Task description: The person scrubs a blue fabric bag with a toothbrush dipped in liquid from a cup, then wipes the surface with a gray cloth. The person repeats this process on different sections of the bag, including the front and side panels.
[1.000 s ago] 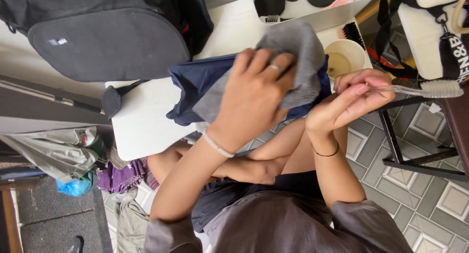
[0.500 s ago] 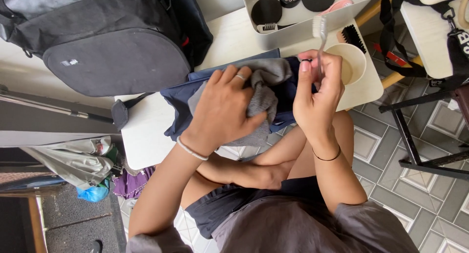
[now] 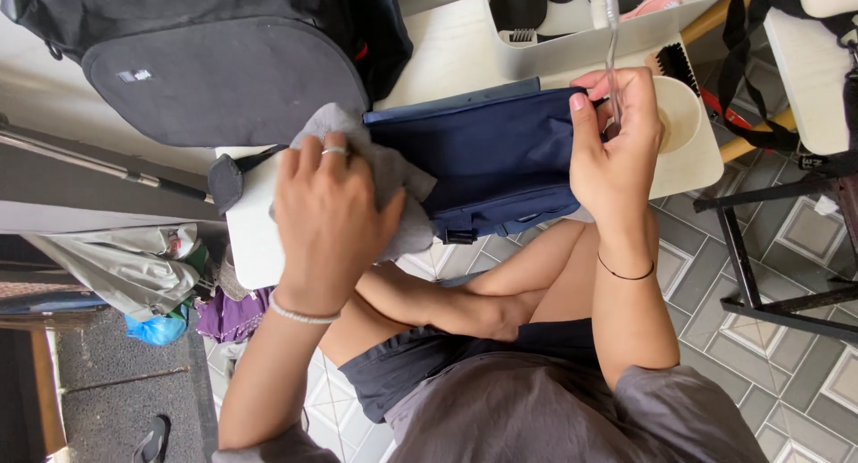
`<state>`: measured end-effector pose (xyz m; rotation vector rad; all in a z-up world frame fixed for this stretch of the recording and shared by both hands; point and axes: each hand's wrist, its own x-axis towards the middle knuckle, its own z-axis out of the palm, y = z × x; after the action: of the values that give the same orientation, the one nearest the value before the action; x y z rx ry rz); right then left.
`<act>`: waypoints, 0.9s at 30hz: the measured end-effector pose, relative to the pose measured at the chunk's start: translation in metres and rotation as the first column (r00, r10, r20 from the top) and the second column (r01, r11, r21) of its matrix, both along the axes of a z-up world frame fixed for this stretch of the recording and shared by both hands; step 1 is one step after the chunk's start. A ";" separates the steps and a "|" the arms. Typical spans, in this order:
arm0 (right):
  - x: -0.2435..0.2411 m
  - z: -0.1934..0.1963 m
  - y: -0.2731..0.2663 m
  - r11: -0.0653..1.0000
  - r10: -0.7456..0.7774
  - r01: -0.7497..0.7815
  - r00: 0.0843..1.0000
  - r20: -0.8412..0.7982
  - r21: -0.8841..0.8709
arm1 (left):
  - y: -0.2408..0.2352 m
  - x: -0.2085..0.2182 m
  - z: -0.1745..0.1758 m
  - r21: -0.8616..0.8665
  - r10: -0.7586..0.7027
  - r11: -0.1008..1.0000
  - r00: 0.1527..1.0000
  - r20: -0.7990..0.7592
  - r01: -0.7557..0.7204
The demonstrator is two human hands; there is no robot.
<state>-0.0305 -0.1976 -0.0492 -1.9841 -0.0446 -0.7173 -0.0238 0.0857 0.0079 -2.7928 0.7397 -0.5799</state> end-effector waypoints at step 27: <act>0.013 -0.006 -0.009 0.997 0.042 -0.038 0.997 -0.065 0.062 | -0.015 0.006 -0.012 -0.360 -0.450 0.877 0.808 -0.381 0.318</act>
<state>-0.0180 -0.2064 -0.0555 -1.9419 -0.0229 -0.6195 -0.0178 0.0711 -0.0040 -3.0937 1.4609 -0.0660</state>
